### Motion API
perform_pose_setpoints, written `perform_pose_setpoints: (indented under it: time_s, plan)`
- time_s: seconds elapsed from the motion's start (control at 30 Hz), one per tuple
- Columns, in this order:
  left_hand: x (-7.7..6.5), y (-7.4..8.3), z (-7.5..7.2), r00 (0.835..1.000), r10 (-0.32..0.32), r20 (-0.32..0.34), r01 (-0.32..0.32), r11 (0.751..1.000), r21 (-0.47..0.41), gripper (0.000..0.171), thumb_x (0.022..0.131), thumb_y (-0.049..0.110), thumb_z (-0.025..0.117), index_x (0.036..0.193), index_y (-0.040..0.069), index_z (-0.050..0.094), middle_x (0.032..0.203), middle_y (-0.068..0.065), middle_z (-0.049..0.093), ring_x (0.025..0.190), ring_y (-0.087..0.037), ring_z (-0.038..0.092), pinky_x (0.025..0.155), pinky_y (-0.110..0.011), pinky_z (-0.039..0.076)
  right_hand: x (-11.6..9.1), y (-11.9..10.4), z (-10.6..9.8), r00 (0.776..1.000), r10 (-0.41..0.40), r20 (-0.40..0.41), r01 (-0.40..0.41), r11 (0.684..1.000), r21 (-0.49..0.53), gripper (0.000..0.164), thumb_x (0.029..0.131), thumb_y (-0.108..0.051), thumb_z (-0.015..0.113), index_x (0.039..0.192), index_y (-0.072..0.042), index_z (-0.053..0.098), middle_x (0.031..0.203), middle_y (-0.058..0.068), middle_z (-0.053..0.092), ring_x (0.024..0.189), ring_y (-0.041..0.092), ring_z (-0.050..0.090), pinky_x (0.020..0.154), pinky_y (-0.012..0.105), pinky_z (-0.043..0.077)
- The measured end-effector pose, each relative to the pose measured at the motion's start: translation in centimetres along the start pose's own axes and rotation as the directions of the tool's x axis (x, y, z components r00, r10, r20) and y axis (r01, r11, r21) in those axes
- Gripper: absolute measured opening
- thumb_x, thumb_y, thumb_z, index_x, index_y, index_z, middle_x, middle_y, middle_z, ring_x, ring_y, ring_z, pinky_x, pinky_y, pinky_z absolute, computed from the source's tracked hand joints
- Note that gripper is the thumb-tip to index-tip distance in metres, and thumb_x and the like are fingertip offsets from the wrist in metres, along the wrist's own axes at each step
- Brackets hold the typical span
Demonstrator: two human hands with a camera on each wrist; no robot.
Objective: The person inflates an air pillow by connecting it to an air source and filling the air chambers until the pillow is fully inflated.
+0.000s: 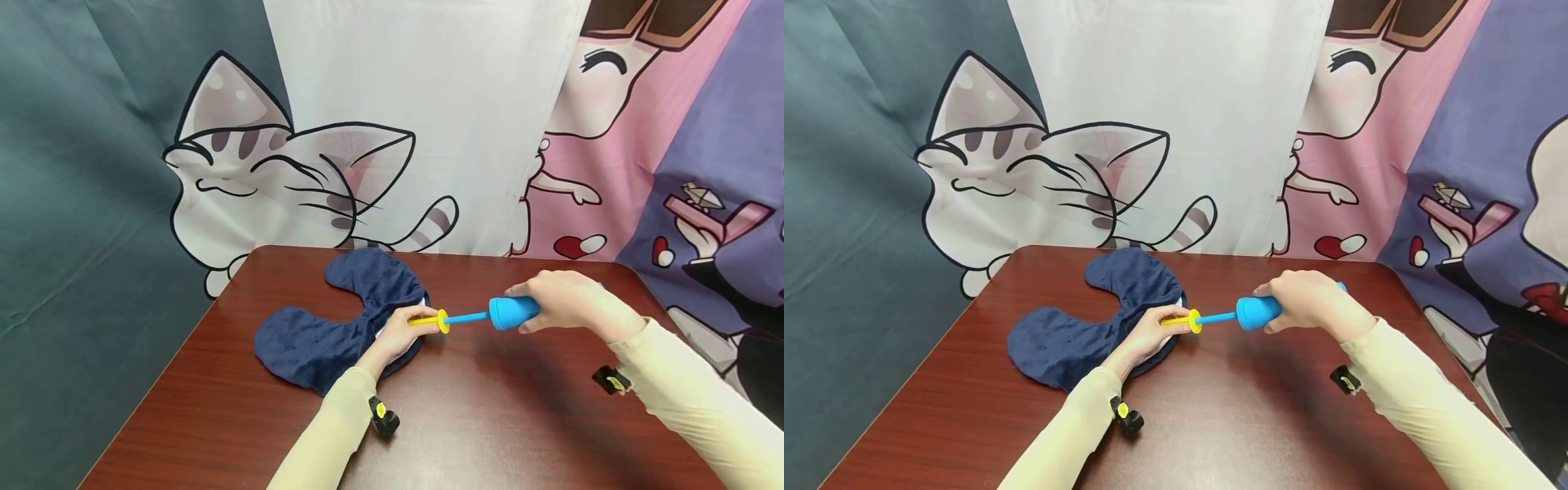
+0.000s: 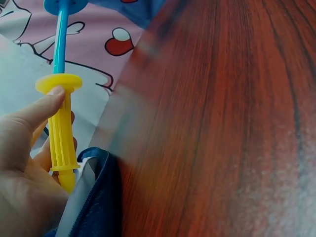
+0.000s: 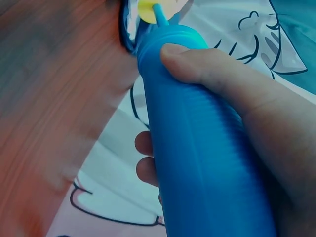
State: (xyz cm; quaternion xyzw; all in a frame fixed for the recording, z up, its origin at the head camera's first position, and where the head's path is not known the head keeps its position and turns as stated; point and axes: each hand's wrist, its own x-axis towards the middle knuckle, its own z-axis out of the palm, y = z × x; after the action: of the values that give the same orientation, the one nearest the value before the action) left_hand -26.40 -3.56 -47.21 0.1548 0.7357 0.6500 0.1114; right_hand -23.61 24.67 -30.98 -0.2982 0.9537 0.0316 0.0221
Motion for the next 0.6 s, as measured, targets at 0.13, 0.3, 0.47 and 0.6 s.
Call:
perform_pose_setpoints:
  time_s: [0.13,0.3,0.47,0.6]
  plan:
    - [-0.1,-0.1,-0.1,1.0,-0.008,-0.005,0.008,1.0,0.009,0.033,0.089,0.01,0.073,0.12,0.001,0.068,0.123,-0.019,0.067,0.097,-0.013,0.065,0.088,-0.024,0.054,1.0,-0.5,0.6,1.0,-0.01,0.01,0.01,1.0,0.001,0.065,0.068,-0.046,0.087,0.122,-0.016,0.071,0.104,0.006,0.076,0.083,0.024,0.07,0.073,0.046,0.058]
    - [0.0,-0.3,-0.1,1.0,-0.001,-0.018,0.001,1.0,0.027,0.033,0.089,0.012,0.073,0.12,0.002,0.069,0.124,-0.018,0.067,0.097,-0.014,0.064,0.088,-0.026,0.054,2.2,-1.0,1.4,1.0,-0.021,0.014,0.021,1.0,0.018,0.064,0.069,-0.045,0.087,0.123,-0.015,0.071,0.105,0.007,0.076,0.086,0.025,0.071,0.076,0.048,0.059]
    - [0.1,-0.5,0.0,0.999,-0.01,-0.032,0.011,0.999,0.048,0.033,0.089,0.015,0.074,0.12,0.005,0.07,0.123,-0.016,0.068,0.098,-0.016,0.064,0.088,-0.027,0.054,3.6,-1.7,2.2,0.999,-0.023,0.035,0.022,0.999,0.03,0.064,0.071,-0.046,0.086,0.124,-0.015,0.07,0.108,0.007,0.076,0.089,0.027,0.071,0.078,0.048,0.059]
    - [0.1,-0.6,0.1,0.999,-0.026,-0.035,0.028,0.998,0.047,0.034,0.089,0.017,0.073,0.122,0.006,0.069,0.124,-0.016,0.067,0.101,-0.018,0.064,0.089,-0.029,0.054,4.5,-2.3,2.8,0.999,-0.026,0.045,0.024,0.999,0.036,0.064,0.071,-0.047,0.085,0.125,-0.015,0.07,0.109,0.007,0.075,0.091,0.027,0.071,0.079,0.047,0.059]
